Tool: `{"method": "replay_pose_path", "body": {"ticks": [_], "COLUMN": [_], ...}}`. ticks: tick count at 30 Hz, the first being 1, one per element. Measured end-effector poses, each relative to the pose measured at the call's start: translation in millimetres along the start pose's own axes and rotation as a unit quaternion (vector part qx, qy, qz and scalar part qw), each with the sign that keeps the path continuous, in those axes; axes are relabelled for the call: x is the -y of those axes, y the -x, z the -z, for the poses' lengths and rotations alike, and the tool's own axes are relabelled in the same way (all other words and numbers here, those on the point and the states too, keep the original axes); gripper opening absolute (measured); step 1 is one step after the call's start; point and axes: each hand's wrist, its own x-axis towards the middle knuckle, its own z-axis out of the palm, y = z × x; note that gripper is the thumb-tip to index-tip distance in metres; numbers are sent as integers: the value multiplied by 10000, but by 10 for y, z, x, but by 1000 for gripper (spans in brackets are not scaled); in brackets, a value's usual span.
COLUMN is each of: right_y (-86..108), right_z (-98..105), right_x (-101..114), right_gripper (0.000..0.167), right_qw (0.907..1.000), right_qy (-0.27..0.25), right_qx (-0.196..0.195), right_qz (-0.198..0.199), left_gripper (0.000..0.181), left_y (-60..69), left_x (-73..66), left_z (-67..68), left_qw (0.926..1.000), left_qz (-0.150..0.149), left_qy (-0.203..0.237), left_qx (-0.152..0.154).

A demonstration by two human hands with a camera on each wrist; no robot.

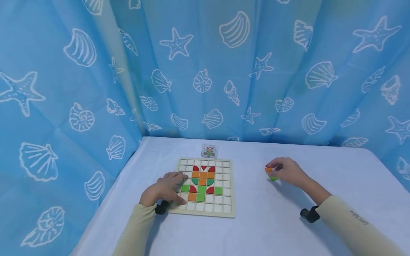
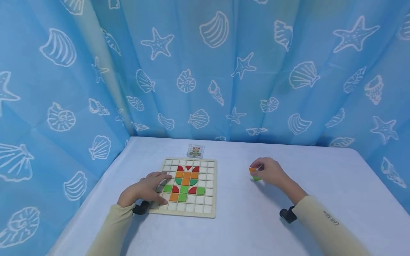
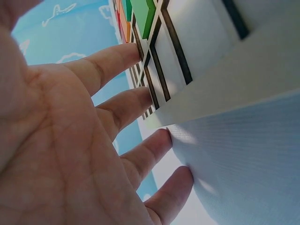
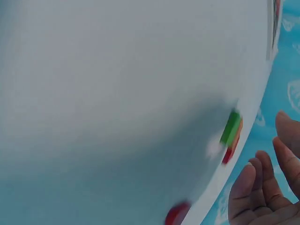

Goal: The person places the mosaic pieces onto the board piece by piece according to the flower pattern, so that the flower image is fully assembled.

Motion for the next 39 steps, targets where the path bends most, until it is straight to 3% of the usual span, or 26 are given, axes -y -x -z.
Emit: {"method": "replay_pose_path", "body": {"ticks": [5,10,15,20,26,39], "right_y": [97,174,185,166,179,124], "right_z": [188,295,350,422,430,408], "right_x": [-267,-544,-712,-842,-850,-825], "right_gripper": [48,57,63,62,57,46], "right_qw": [9987,9981,9970,9957,9938,9930], "right_qy": [175,143,-150,-91,-154,69], "right_qx": [207,517,625,723,919,832], "right_qz": [-440,-302,-422,-572,-604,-831], "left_gripper": [86,86,87,86,87,88], "left_y": [-8,24,41,12,-2,-15], "left_x": [-20,-7,32,35,-6,-13], "left_z": [9,9,12,17,16,0], "left_qw": [10000,9999,9999,10000,9999,9998], "left_qz": [37,139,135,67,139,189], "left_qy": [-74,-53,-32,-32,-93,-62], "left_qx": [33,-6,-1,-8,34,-20]}}
